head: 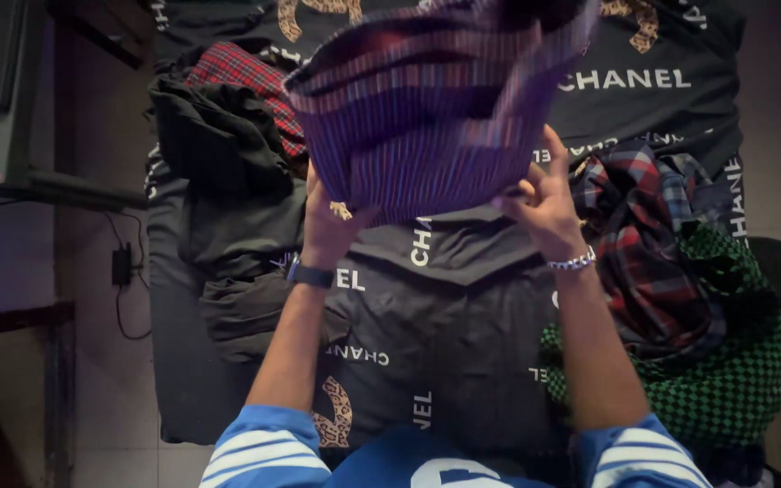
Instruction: Folding shirts and trousers on a bed.
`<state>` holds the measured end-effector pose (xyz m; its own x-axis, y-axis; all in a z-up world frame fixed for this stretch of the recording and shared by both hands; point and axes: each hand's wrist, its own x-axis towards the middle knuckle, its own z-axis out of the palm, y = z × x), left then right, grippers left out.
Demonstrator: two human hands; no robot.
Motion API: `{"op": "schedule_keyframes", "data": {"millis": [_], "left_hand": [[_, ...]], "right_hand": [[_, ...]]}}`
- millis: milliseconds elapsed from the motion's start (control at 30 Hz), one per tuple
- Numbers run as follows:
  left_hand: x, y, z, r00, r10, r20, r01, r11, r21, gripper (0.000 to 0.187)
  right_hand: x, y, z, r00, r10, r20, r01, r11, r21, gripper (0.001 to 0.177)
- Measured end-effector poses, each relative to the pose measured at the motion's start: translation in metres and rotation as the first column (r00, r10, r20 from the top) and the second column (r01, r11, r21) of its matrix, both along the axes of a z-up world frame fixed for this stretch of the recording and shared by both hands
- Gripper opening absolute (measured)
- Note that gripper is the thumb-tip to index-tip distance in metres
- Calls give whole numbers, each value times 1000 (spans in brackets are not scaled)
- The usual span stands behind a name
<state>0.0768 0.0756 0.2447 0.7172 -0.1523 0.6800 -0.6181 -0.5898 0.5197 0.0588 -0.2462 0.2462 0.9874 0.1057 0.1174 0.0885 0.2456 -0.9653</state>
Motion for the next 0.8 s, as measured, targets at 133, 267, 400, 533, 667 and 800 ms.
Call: {"op": "schedule_keyframes", "data": {"millis": [133,267,400,533,667,800], "left_hand": [[-20,31,-113,455,-770,-447,-390,280,-878,30],[-86,48,-248,405,-575,-711,-303,649,-698,22],[-142,36,-196,790,-285,-542,235,958,-162,41],[-175,47,-213,861,-78,-502,181,970,160,51],[-154,36,-149,908,-82,-411,202,945,256,39],[-133,31,-127,799,-304,-518,445,879,170,47]], "right_hand": [[-17,-24,-70,980,196,19,-182,939,-293,68],[-70,-7,-175,954,299,-39,-268,781,-564,42],[-142,19,-183,948,291,-130,-237,368,-899,40],[-168,18,-173,965,261,24,-92,424,-901,50],[-158,15,-136,940,321,116,-59,488,-871,53],[-145,11,-127,904,424,51,-193,512,-837,55]]}}
